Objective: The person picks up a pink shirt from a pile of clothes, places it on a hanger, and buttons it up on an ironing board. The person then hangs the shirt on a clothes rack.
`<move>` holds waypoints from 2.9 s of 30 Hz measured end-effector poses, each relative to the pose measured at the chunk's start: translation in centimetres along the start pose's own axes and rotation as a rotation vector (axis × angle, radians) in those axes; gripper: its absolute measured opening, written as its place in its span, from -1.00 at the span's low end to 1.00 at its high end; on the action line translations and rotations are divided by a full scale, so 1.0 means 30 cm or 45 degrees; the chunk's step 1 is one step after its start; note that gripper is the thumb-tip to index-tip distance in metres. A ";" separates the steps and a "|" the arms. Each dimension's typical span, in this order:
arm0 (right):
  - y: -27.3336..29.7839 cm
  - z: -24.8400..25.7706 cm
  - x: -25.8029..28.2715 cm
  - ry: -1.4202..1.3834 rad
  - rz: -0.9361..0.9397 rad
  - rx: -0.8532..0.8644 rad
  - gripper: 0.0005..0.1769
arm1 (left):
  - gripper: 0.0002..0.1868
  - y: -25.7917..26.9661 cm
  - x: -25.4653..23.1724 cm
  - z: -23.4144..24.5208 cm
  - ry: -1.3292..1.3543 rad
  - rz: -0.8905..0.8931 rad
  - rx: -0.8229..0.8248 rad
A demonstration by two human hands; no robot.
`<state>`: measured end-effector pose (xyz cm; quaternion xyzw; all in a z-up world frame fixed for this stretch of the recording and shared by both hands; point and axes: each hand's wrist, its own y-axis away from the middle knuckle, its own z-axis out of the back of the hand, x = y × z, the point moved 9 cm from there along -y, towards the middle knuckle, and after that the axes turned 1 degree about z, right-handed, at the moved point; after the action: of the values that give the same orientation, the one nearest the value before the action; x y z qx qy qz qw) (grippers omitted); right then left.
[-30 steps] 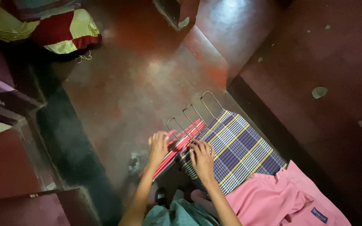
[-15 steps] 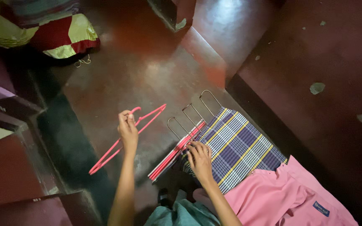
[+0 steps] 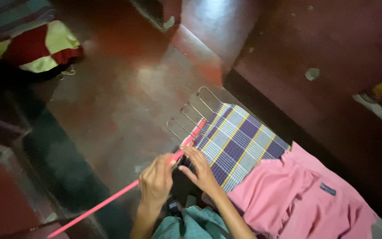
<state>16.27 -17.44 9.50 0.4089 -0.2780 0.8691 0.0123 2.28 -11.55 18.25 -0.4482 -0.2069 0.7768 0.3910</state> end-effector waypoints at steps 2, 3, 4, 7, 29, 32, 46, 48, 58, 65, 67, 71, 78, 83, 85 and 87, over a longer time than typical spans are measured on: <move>0.033 -0.010 0.021 -0.151 -0.041 0.062 -0.42 | -0.84 0.005 -0.114 0.023 0.003 -0.088 0.124; 0.060 -0.015 0.028 -0.219 -0.056 0.086 -0.47 | -0.85 0.003 -0.157 0.039 0.053 -0.108 0.143; 0.093 -0.015 0.030 -0.288 -0.069 0.108 -0.53 | -0.87 0.002 -0.197 0.049 0.102 -0.128 0.162; 0.203 0.011 0.042 -0.151 -0.031 0.053 -0.83 | -0.84 -0.017 -0.247 0.020 0.292 -0.024 0.261; 1.857 1.192 -0.156 -0.003 -0.983 -1.536 -0.60 | -0.51 0.459 -0.758 -0.891 0.323 -0.130 0.929; 1.920 1.323 -0.231 0.116 -1.094 -1.381 -0.60 | -0.56 0.578 -0.857 -0.999 0.245 -0.130 0.941; 1.750 1.640 -0.429 0.331 -1.202 -0.830 -0.55 | 0.02 0.609 -0.465 -1.259 -0.370 0.191 0.694; 1.747 1.639 -0.449 0.316 -1.220 -0.780 -0.53 | -0.04 0.604 -0.396 -1.285 -0.373 0.246 0.703; 1.742 1.644 -0.618 0.128 -1.341 -0.609 -0.53 | -0.59 0.400 -0.440 -1.292 0.152 0.479 0.634; 1.676 1.547 -0.762 -0.061 -1.263 -0.464 -0.46 | -0.72 0.141 -0.892 -1.038 0.540 0.187 0.396; 1.638 1.510 -0.811 -0.097 -1.265 -0.449 -0.47 | -0.73 0.140 -1.005 -1.029 0.644 0.282 0.527; 1.562 1.432 -0.894 -0.291 -1.166 -0.534 -0.54 | -0.77 0.238 -1.223 -1.033 0.615 0.131 0.727; 1.432 1.352 -0.970 -0.191 -1.071 -0.491 -0.56 | -0.70 0.606 -1.158 -1.228 0.275 -0.003 1.188; 1.336 1.332 -0.956 0.092 -1.198 -0.432 -0.59 | -0.67 0.700 -1.074 -1.250 -0.024 -0.207 1.098; 1.314 1.342 -0.950 0.203 -1.154 -0.403 -0.57 | -0.63 0.699 -1.105 -1.243 0.008 -0.340 1.035; 1.311 1.348 -0.967 0.238 -1.078 -0.416 -0.64 | -0.55 0.718 -1.134 -1.274 0.159 -0.408 1.149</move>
<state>54.26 -64.66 -9.26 0.3989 -0.2175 0.7657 0.4552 35.93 -52.75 2.36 -0.2422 0.1081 0.6907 0.6727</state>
